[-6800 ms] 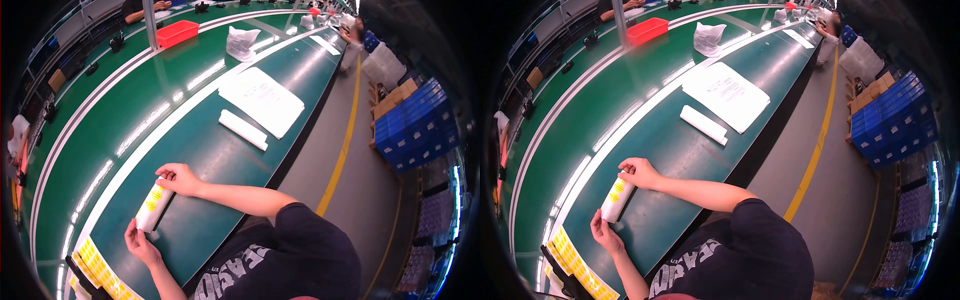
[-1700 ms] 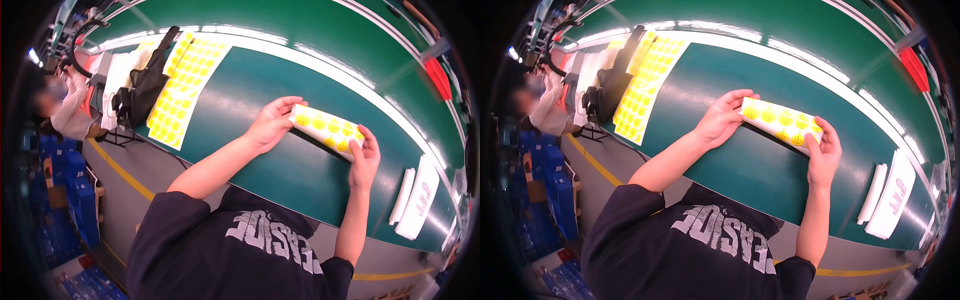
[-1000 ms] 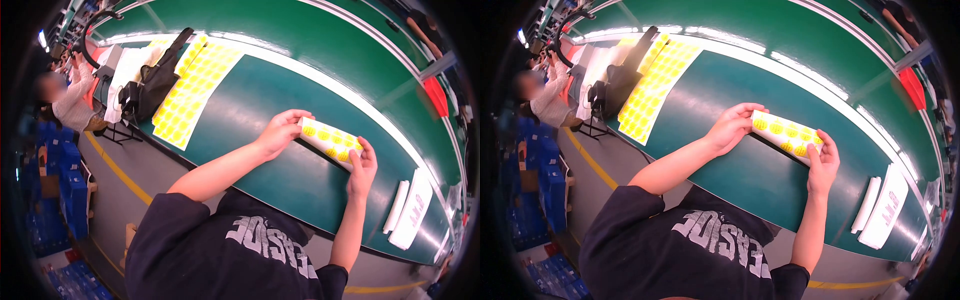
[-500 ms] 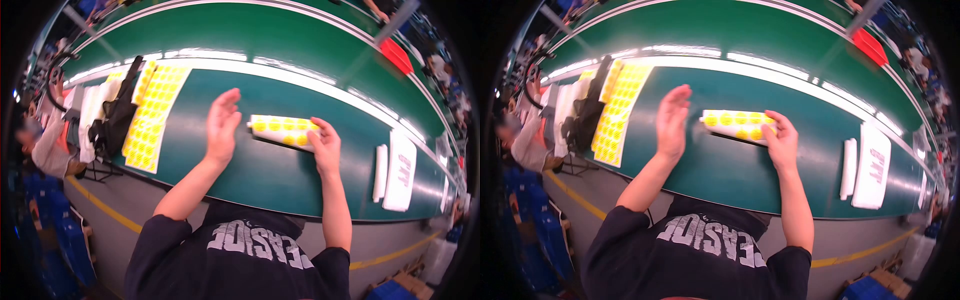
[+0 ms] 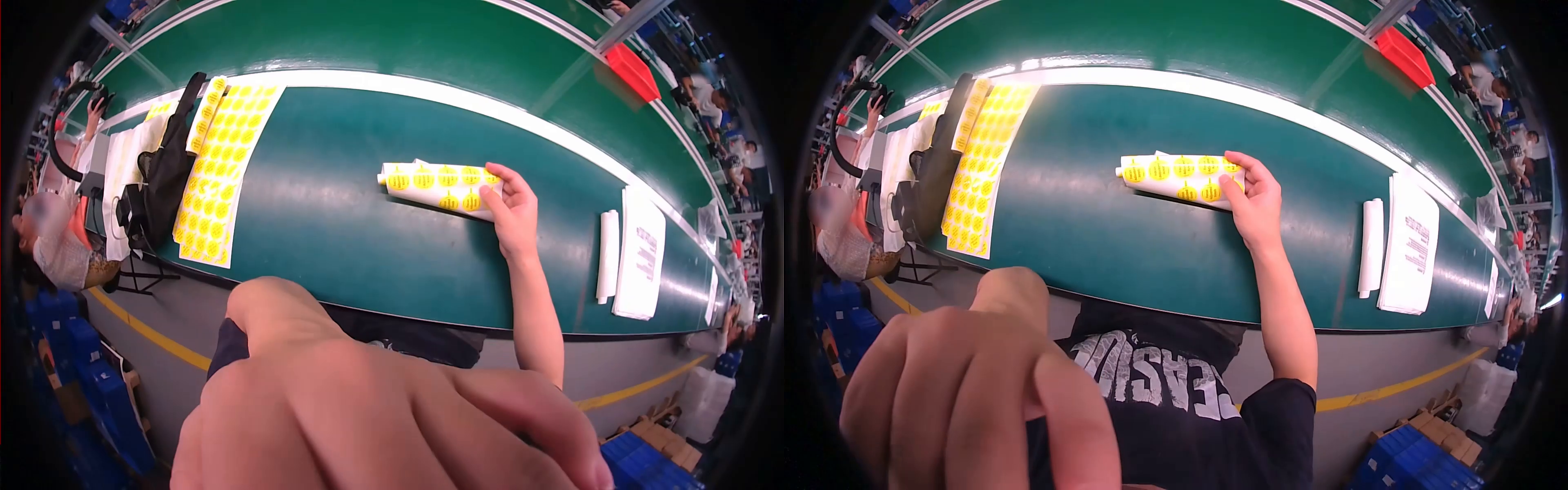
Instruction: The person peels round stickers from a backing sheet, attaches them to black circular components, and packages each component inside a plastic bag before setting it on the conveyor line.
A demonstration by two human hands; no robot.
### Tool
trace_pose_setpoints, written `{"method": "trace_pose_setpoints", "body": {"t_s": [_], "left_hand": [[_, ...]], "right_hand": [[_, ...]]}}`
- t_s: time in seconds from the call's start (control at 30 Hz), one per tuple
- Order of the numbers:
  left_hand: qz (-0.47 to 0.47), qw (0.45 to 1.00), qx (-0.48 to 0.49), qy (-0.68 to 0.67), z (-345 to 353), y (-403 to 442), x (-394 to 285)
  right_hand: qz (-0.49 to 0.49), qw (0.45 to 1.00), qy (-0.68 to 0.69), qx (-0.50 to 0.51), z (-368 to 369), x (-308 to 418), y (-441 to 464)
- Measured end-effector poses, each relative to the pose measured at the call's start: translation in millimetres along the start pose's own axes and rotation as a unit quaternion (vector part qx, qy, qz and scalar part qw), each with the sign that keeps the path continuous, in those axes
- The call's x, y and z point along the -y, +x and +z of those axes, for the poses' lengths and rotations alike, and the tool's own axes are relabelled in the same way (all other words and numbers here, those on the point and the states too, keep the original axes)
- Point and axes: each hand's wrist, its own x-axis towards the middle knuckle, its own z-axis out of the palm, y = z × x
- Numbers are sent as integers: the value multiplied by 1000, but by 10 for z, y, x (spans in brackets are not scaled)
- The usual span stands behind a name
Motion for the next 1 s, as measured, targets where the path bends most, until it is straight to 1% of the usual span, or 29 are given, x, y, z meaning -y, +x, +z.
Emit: {"method": "trace_pose_setpoints", "body": {"t_s": [0.2, 0.27, 0.33, 0.4, 0.47, 0.5, 0.53, 0.67, 0.83, 1.0], "left_hand": [[25, 1000, -6, -17, 11, -39, 12], [25, 999, -7, -37, -10, -51, 54], [32, 996, -29, -74, -92, -100, 150], [58, 986, -107, -116, -250, -172, 307], [110, 961, -223, -125, -377, -179, 423], [140, 946, -265, -122, -433, -137, 456], [164, 936, -287, -120, -481, -97, 474], [212, 922, -297, -125, -543, -55, 477], [229, 916, -302, -128, -579, -59, 483], [236, 915, -302, -125, -621, -69, 459]], "right_hand": [[5, 1000, -7, 4, 6, 26, 24], [11, 1000, -3, 2, 14, 40, -1], [5, 1000, 13, 7, 10, 14, 16], [2, 1000, 20, 11, -10, -9, 1], [-3, 1000, 21, 16, -17, -22, 7], [0, 1000, 13, 17, -22, -24, 16], [3, 1000, 12, 14, -30, -31, 2], [3, 1000, 16, 13, -12, -35, 15], [7, 1000, 10, 17, -28, -33, 16], [-11, 1000, 2, 21, -39, -60, 45]]}}
